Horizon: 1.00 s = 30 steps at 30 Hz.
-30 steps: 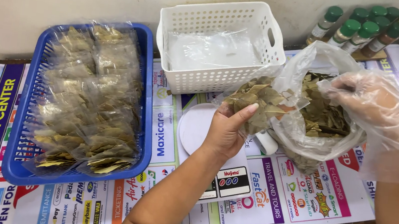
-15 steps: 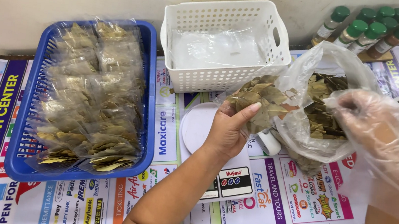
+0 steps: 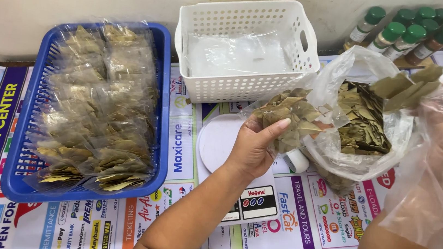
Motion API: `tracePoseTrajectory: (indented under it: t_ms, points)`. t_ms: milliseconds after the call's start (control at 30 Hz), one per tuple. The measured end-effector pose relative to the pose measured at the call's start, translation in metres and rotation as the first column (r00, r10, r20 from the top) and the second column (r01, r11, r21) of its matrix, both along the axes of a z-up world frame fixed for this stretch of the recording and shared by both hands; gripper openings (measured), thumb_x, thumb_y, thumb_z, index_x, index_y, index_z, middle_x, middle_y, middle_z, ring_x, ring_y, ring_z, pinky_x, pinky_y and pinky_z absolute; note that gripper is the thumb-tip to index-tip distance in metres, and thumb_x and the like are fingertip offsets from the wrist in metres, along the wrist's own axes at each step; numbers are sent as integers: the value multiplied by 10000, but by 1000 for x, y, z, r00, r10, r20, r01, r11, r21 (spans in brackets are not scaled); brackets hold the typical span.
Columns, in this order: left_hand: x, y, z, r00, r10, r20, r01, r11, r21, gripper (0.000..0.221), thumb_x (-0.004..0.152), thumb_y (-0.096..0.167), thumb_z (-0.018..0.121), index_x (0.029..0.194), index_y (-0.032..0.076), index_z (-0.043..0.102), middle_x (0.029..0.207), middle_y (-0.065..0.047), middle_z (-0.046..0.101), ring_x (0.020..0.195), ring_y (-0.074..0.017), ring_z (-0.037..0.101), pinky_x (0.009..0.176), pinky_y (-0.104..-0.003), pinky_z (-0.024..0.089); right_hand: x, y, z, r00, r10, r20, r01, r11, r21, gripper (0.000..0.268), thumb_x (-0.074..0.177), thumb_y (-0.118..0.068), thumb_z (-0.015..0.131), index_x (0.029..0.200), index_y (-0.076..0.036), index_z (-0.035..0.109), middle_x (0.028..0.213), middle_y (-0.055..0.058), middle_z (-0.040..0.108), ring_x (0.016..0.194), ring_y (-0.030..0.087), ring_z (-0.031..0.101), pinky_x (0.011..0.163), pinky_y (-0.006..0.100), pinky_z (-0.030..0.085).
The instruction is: Packaging dried bay leaves into small plastic bags and organizing them in a tray
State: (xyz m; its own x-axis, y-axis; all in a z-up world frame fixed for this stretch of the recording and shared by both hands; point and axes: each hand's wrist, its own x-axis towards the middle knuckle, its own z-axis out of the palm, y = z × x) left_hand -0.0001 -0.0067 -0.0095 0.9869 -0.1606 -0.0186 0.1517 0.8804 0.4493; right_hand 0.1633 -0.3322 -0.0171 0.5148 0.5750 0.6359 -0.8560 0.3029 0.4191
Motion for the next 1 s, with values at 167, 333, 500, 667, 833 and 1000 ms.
tracePoseTrajectory:
  t_ms: [167, 333, 500, 667, 833, 1000]
  points:
    - [0, 1, 1, 999, 14, -38, -13, 999, 41, 462, 849, 31, 780, 1293, 42, 652, 1245, -158, 723, 1142, -306, 693, 951, -495, 608, -84, 69, 135, 737, -673, 60, 141, 66, -988, 474, 777, -219, 402, 1127, 41, 586, 996, 191, 613, 862, 270, 585, 756, 328, 553]
    - [1, -2, -5, 999, 7, 35, -8, 1000, 24, 446, 869, 0, 766, 1304, 3, 663, 1247, -169, 722, 1150, -291, 694, 1008, -439, 590, -127, 80, 108, 196, 364, 910, 437, -864, 251, 444, 895, -4, 879, 1186, -35, 545, 1110, 124, 690, 1015, 187, 728, 895, 249, 628]
    - [0, -4, -6, 999, -14, 39, 13, 1000, 15, 465, 873, 6, 769, 1320, 1, 644, 1261, -182, 711, 1144, -306, 692, 985, -479, 601, -88, 68, 96, 564, -145, 813, 453, -769, -452, 273, 799, 60, 650, 1044, -52, 608, 1058, 134, 745, 1048, 194, 781, 1021, 305, 701]
    - [-2, -5, -7, 1000, -19, 23, 18, 997, 73, 484, 848, 24, 788, 1314, 30, 659, 1250, -153, 724, 1144, -284, 697, 1006, -438, 593, -55, 53, 70, 765, -501, 404, 150, -472, -869, 236, 990, -75, 427, 965, 4, 649, 1251, 202, 714, 1404, 360, 635, 1244, 632, 263]
    - [0, -7, -11, 999, 5, 40, -6, 1000, 30, 457, 872, 2, 772, 1316, 35, 664, 1238, -149, 728, 1146, -282, 696, 1012, -442, 591, -131, 92, 122, 314, 380, 870, 606, -785, 124, 423, 792, -6, 829, 1115, -40, 558, 1101, 122, 690, 1045, 180, 707, 998, 260, 608]
    - [-2, -9, -7, 994, 37, 104, -35, 999, -19, 437, 908, -30, 738, 1333, 6, 646, 1310, -186, 690, 1208, -316, 664, 1045, -500, 575, -135, 122, 143, 505, 462, 729, 569, -813, 122, 371, 768, 36, 835, 1086, -11, 651, 1027, 139, 749, 902, 196, 728, 860, 257, 612]
